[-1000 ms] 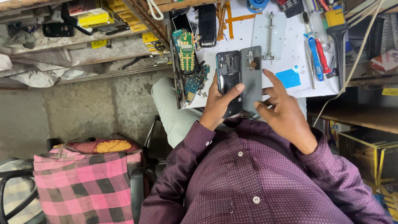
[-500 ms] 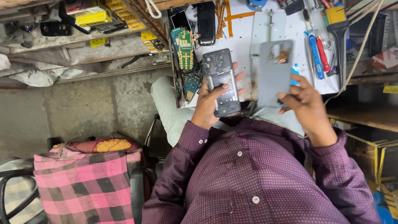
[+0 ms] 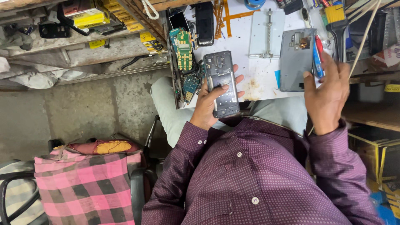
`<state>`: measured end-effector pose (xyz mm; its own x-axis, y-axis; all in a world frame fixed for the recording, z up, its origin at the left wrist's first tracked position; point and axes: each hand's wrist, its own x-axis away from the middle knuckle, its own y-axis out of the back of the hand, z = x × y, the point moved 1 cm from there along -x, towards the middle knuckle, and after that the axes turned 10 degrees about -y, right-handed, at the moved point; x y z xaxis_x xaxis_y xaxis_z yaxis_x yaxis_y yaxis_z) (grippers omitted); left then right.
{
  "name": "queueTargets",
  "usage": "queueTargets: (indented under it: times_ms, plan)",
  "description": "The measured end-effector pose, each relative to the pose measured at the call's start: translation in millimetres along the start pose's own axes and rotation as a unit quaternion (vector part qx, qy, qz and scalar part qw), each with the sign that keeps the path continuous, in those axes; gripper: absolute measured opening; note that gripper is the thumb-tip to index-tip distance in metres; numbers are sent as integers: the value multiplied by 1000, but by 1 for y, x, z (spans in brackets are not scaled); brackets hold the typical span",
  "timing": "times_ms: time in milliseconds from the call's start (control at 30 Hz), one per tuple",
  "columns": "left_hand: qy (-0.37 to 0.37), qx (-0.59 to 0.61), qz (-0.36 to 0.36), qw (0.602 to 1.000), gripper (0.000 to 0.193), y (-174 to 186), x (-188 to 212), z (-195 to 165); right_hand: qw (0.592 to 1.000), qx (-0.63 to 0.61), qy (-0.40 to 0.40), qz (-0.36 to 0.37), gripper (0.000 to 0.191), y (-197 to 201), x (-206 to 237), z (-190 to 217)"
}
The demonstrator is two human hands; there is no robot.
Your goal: The person sits at a repair workbench, presses the power and keypad buttons on a smartphone, removes its back cover and battery, and uses a red screwdriver to unscrew screws from the phone's rear housing. Other phones and disassembled circuit boards lie on the bench around the work area.
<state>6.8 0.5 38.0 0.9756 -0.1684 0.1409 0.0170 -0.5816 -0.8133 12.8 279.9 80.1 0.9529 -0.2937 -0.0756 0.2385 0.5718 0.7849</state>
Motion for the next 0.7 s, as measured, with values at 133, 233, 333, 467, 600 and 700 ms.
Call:
queueTargets:
  times_ms: [133,233,333,467,600,700]
  plan:
    - [20,-3,7,1000,63,1,-6,8,985,81,153,7,47,-9,-5,15]
    - [25,16,-9,1000,61,-1,-17,16,970,107,213,42,47,-35,-23,22]
    - [14,39,11,999,61,0,-21,17,958,126,258,24,34,-59,-40,24]
    - [16,46,-8,999,59,4,-12,8,961,108,252,41,17,-71,-51,18]
    - [16,20,-38,999,56,10,5,-8,960,102,259,32,13,-74,-55,10]
    - [8,18,-41,999,52,12,16,-17,960,97,260,32,12,-76,-63,9]
